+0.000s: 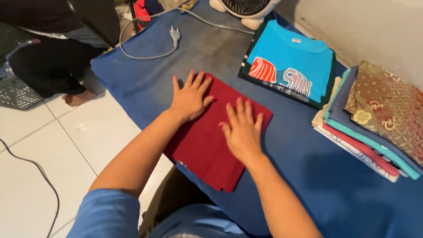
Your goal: Folding a patterned cloth and a red t-shirt on a folding table
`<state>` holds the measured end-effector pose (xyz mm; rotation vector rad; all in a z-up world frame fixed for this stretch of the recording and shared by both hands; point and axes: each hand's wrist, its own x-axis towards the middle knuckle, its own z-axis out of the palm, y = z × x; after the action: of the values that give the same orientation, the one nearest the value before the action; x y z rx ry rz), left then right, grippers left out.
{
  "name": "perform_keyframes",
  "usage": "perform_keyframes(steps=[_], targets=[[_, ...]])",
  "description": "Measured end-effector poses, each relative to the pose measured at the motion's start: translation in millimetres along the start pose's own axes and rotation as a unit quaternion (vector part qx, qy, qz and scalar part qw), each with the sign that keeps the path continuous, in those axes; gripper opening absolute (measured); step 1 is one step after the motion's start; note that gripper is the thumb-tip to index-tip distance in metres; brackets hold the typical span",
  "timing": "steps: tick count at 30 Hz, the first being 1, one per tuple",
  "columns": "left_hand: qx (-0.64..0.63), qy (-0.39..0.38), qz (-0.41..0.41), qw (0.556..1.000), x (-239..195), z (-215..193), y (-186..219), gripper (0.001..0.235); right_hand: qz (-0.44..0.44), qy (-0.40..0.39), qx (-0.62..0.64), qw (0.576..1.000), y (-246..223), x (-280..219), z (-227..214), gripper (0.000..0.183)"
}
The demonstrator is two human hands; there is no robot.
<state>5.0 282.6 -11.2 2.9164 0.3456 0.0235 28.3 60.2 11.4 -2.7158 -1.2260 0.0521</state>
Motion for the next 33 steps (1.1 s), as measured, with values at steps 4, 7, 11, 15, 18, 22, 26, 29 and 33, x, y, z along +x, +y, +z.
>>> perform_keyframes(steps=[4, 7, 11, 15, 18, 22, 26, 29, 33], targets=[[-0.01, 0.05, 0.09, 0.995, 10.6, -0.7, 6.7, 0.062, 0.039, -0.017, 0.033, 0.999, 23.8, 13.8, 1.1, 0.064], [0.059, -0.059, 0.052, 0.995, 18.3, 17.5, 5.7, 0.061, 0.063, -0.093, 0.022, 0.993, 30.9, 11.3, 10.4, 0.065], [0.029, -0.036, 0.032, 0.998, 26.4, -2.6, 3.3, 0.062, 0.129, -0.111, 0.009, 0.985, 33.0, 22.1, -4.4, 0.068], [0.049, 0.001, -0.015, 0.999, 12.0, 3.6, 5.8, 0.066, 0.221, -0.131, -0.027, 0.966, 46.1, 12.2, 2.4, 0.073], [-0.038, 0.046, 0.001, 0.998, -22.5, -16.6, 22.4, 0.064, 0.21, -0.079, -0.039, 0.974, 33.5, 2.2, -10.6, 0.074], [-0.047, 0.03, 0.046, 0.997, -76.0, -15.0, 26.9, 0.06, 0.043, 0.028, -0.052, 0.997, -37.2, -21.0, -16.1, 0.066], [0.032, -0.038, 0.002, 0.999, -83.4, 4.3, 0.5, 0.061, -0.101, -0.08, 0.029, 0.991, -56.3, -31.5, 10.1, 0.073], [0.027, -0.057, -0.011, 0.998, -80.6, 2.3, -1.2, 0.061, -0.148, -0.102, 0.061, 0.982, -43.5, -47.8, 15.7, 0.074], [0.024, -0.075, -0.016, 0.997, -79.7, -7.1, -1.0, 0.061, -0.232, -0.106, 0.052, 0.966, -19.4, -91.6, 15.4, 0.072]])
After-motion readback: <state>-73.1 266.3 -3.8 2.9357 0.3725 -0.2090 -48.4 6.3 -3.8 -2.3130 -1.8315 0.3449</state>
